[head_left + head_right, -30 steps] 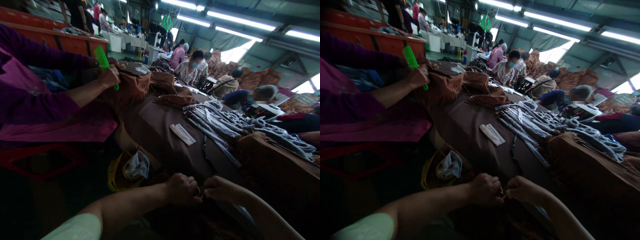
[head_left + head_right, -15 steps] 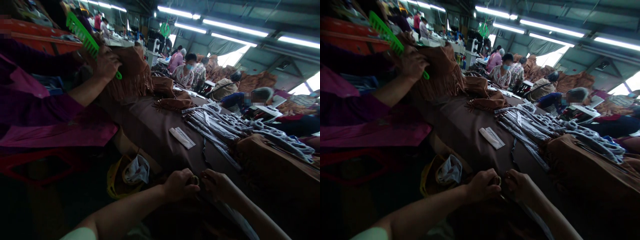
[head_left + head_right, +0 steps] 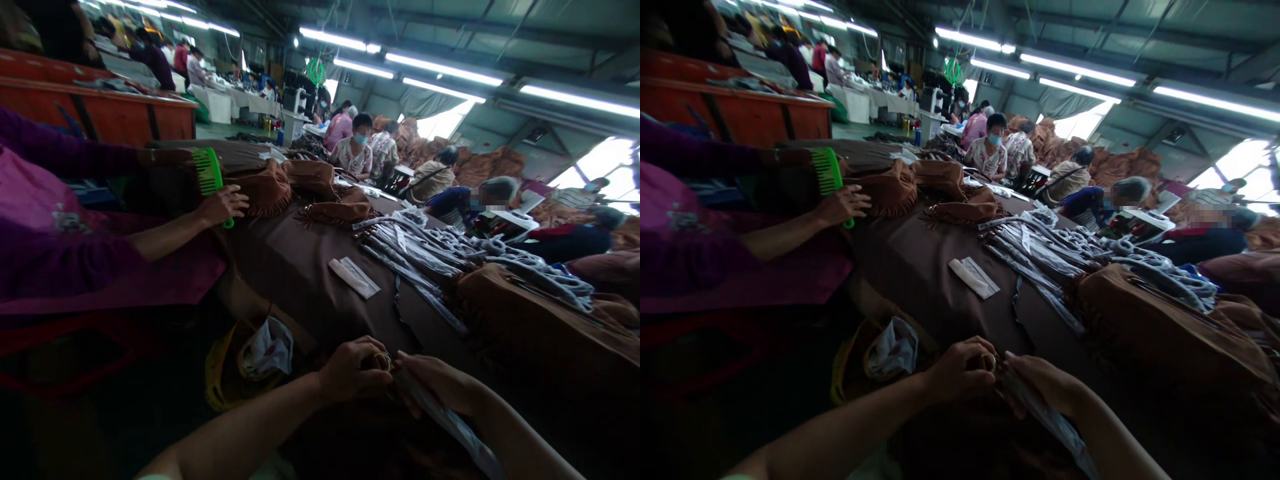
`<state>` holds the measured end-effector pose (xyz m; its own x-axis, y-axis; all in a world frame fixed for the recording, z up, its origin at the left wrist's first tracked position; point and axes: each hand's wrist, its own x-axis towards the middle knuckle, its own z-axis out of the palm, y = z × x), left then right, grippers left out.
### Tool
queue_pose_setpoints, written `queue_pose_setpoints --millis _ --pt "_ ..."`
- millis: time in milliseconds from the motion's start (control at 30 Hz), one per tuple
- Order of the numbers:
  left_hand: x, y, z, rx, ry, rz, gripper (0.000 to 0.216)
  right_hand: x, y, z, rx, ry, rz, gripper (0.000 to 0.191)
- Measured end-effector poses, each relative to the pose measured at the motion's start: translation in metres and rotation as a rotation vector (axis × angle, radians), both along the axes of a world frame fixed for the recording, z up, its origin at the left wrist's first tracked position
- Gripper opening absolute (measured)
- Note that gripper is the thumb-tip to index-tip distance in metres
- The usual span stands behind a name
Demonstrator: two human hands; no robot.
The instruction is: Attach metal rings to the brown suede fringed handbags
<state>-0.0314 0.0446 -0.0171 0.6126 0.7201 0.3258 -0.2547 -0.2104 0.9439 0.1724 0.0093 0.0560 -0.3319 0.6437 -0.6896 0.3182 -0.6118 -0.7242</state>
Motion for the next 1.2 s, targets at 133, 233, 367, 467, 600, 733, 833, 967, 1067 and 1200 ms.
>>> queue_pose_setpoints --millis 133,233,367,467,600,733,833,967,1067,1200 --pt "-0.003 -0.001 -0.001 0.08 -0.015 -0.023 0.028 0.002 -0.003 -0.003 -0.017 0.051 -0.017 0.049" --pt "-0.005 -0.001 -0.003 0.143 0.047 0.042 0.03 -0.001 -0.003 0.0 0.064 -0.039 -0.06 0.047" --pt "-0.001 0.0 -0.008 0.192 0.18 0.067 0.034 0.0 -0.001 0.013 0.275 -0.319 -0.057 0.053" --pt "0.005 -0.001 -0.013 0.203 0.187 0.11 0.041 0.005 0.001 0.019 0.332 -0.419 -0.003 0.055" --pt "0.013 -0.004 -0.021 0.323 0.159 0.154 0.041 0.009 0.005 0.018 0.312 -0.475 -0.021 0.057" --pt "0.017 -0.005 -0.029 0.425 0.167 0.186 0.044 0.005 0.008 0.017 0.27 -0.503 0.018 0.057" --pt "0.02 -0.007 -0.033 0.488 0.192 0.207 0.046 0.0 0.011 0.018 0.284 -0.537 0.079 0.057" --pt "0.022 -0.009 -0.036 0.572 0.223 0.214 0.047 -0.004 0.014 0.018 0.283 -0.554 0.108 0.057" --pt "0.021 -0.009 -0.036 0.616 0.225 0.21 0.046 -0.002 0.015 0.014 0.28 -0.566 0.094 0.058" --pt "0.018 -0.008 -0.037 0.663 0.255 0.201 0.046 0.0 0.013 0.01 0.277 -0.575 0.074 0.057"
